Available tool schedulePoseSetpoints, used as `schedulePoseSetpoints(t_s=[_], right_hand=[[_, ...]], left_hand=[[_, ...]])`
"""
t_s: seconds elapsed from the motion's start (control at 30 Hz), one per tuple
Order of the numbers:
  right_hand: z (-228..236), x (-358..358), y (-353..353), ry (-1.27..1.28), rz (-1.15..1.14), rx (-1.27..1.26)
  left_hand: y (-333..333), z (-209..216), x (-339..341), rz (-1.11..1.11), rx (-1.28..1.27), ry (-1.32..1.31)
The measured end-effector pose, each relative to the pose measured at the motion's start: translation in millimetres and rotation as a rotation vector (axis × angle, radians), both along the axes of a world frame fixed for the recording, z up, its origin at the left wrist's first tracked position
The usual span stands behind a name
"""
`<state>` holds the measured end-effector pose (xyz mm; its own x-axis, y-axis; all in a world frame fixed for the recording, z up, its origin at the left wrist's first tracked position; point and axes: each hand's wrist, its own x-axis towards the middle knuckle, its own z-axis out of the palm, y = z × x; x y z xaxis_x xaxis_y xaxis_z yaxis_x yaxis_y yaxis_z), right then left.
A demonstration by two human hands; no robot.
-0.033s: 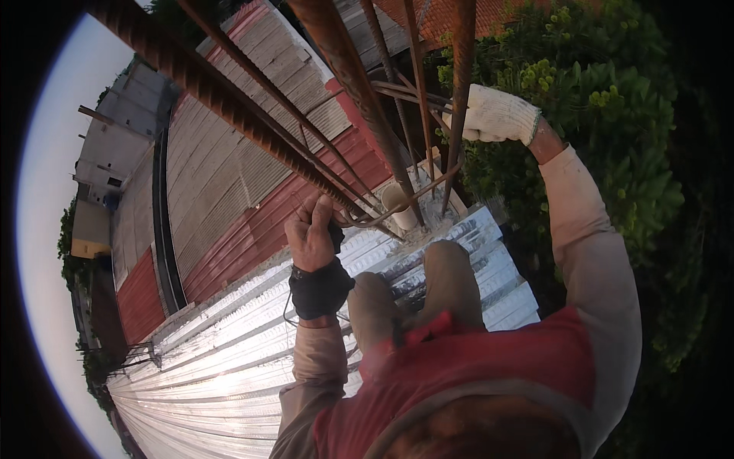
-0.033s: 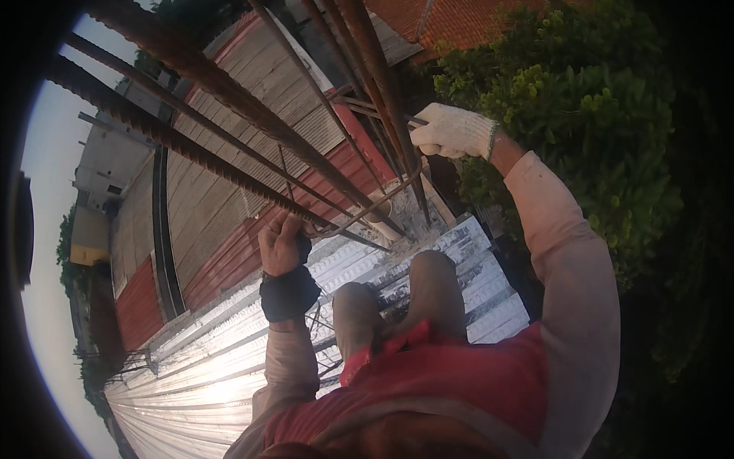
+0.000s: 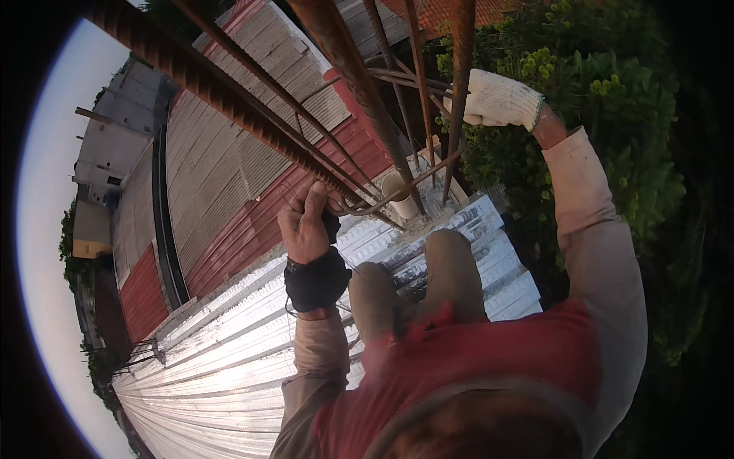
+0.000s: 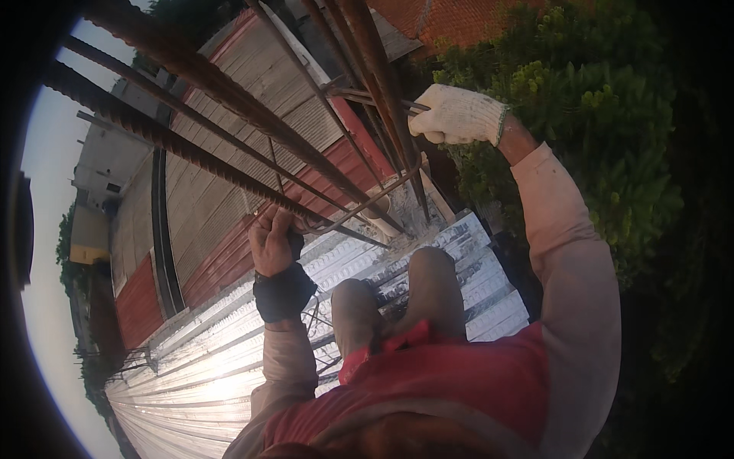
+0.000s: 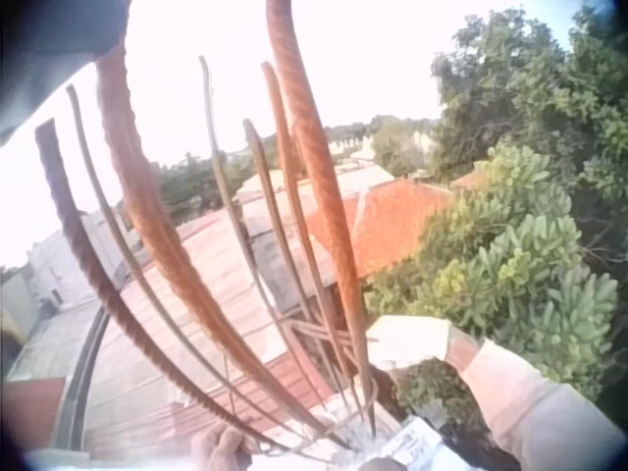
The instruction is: The person assembles a vertical rebar cage on a rooftop by hand, bending and tying steel bars together with wire. They repeatedly position bars, twist wire ties, and adjust the structure to form a stable framework.
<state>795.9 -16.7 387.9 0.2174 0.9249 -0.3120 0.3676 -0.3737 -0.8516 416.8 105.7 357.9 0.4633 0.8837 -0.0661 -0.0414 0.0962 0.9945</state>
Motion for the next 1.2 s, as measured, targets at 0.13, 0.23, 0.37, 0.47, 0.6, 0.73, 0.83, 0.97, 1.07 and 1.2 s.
schedulePoseSetpoints(t_s=[0.13,0.23,0.37,0.47,0.6,0.73,0.83,0.97,1.07,1.2], right_hand=[[-47,9,0,0.108,-0.045,0.037],[22,-7,0,-0.077,0.040,0.088],[48,-2,0,0.000,-0.026,0.013],[0,-1,-4,0.109,-0.040,-0.067],[108,-6,-4,-0.132,0.038,-0.027],[67,0,-18,-0.010,-0.040,-0.067],[45,-18,-23,-0.034,-0.089,-0.201],[142,-16,-8,-0.236,-0.004,-0.019],[88,4,-7,0.081,-0.050,0.062],[52,4,-8,-0.020,-0.056,0.017]], left_hand=[[-5,40,27,-0.031,0.029,-0.131],[2,45,25,-0.014,0.073,-0.060],[5,47,15,-0.059,-0.017,-0.131],[9,39,25,-0.093,0.036,-0.197],[-3,75,14,-0.085,0.055,-0.110],[-5,80,21,-0.097,0.049,-0.224],[1,62,25,-0.092,0.022,-0.293],[-3,84,10,-0.108,0.061,-0.138],[2,76,23,-0.140,0.071,-0.243],[2,81,26,-0.134,0.054,-0.243]])
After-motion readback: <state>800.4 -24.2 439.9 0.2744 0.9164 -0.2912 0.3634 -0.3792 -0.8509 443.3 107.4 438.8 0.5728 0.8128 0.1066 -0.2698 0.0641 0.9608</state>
